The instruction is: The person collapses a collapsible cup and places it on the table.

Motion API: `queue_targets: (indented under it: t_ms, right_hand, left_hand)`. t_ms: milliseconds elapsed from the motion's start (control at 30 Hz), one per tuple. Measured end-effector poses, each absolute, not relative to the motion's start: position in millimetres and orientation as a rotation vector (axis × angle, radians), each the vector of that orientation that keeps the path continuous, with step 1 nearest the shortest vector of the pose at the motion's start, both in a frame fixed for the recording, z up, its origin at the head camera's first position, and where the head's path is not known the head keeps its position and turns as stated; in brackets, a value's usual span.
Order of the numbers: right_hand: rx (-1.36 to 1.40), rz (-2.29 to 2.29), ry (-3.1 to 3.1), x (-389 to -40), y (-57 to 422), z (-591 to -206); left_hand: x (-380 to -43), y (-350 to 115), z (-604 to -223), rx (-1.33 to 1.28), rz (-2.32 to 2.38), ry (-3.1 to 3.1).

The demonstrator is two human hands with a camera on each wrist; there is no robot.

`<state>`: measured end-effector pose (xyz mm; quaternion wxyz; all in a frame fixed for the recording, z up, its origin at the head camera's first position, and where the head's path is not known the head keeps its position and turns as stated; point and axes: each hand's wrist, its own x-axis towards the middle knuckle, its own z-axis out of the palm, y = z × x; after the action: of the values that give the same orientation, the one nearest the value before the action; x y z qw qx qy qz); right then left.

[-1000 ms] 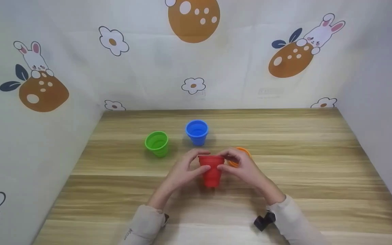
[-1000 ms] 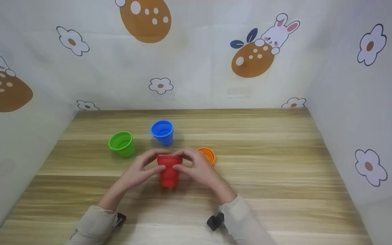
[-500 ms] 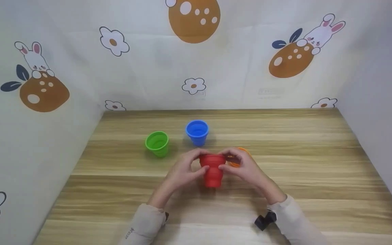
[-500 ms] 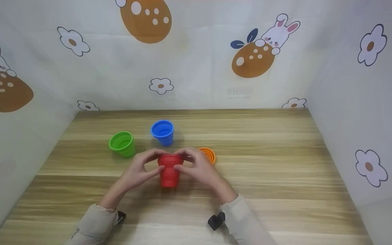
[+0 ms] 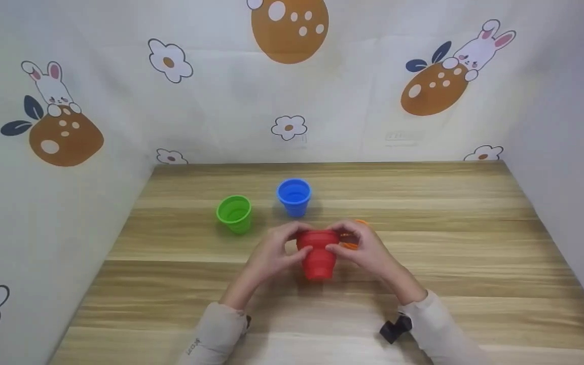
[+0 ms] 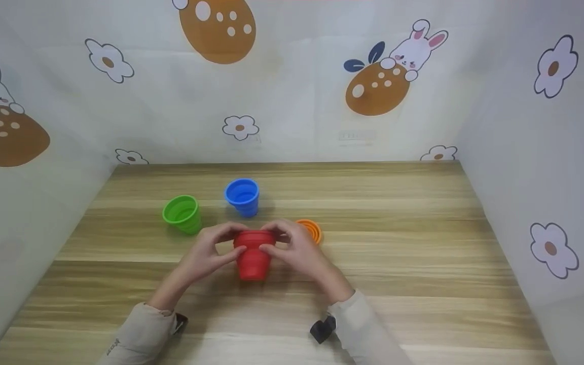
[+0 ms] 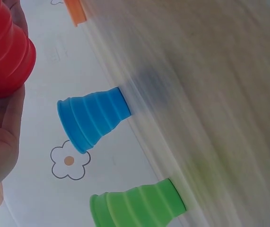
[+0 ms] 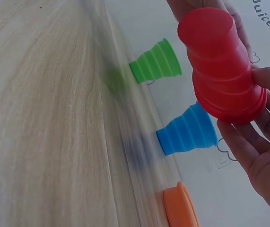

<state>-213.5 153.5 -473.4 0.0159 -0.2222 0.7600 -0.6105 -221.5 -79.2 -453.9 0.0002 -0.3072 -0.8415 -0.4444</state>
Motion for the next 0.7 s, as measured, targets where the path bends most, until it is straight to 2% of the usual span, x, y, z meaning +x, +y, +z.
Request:
queue_targets:
  t_ms: [700]
  right_hand:
    - [-0.776, -1.854, 2.552, -213.6, 153.5, -477.5]
  left_hand:
    - [-223.1, -76.9, -453.0, -1.015, -1.270, -2.563]
